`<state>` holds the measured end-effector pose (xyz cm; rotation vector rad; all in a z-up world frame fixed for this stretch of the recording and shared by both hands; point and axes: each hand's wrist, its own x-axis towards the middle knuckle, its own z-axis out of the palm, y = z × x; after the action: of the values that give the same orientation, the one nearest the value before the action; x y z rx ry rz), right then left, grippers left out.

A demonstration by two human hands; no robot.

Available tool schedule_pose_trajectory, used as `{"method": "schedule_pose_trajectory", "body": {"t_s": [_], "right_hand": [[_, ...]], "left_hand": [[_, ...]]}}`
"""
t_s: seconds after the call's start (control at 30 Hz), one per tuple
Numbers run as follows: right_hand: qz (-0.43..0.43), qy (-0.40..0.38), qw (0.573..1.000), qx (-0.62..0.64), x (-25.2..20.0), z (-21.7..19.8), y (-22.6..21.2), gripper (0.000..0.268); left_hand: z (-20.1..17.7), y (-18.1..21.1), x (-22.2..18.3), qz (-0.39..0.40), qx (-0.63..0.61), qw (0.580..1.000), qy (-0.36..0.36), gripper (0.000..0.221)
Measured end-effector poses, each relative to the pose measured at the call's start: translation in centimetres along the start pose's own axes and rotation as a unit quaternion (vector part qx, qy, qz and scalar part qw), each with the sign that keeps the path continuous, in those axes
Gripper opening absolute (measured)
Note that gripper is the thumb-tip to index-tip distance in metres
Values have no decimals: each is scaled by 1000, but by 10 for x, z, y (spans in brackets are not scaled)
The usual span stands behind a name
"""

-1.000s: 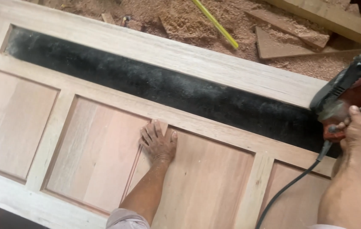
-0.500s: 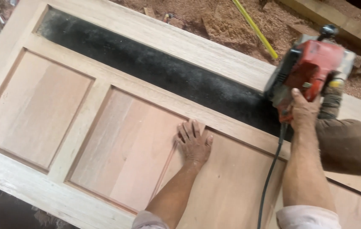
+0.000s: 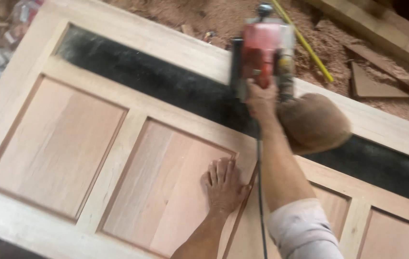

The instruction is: Sanding a wooden door frame using an electric belt sander in a workshop environment.

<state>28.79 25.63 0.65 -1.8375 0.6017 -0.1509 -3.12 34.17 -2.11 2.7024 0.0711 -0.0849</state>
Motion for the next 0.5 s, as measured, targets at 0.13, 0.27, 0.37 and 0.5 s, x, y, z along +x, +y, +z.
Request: {"method": "schedule_pose_trajectory", "body": {"t_s": [0.13,0.27,0.37,0.5], "right_hand": [[-1,12,997,81,-19,61,-4,40],[0,-33,999,15,-54,80,-16,33],[3,-55,998,22,-75,68,-28,32],[76,-158,983,47,-94,11,-54,34]], "left_hand": [[-51,13,23,-36,9,980,-198,106],[-50,13,25,-106,31,951,-289,104],[-10,-6,10,-69,89,973,-204,96],[-27,4,15,-61,124,975,-172,108]]}}
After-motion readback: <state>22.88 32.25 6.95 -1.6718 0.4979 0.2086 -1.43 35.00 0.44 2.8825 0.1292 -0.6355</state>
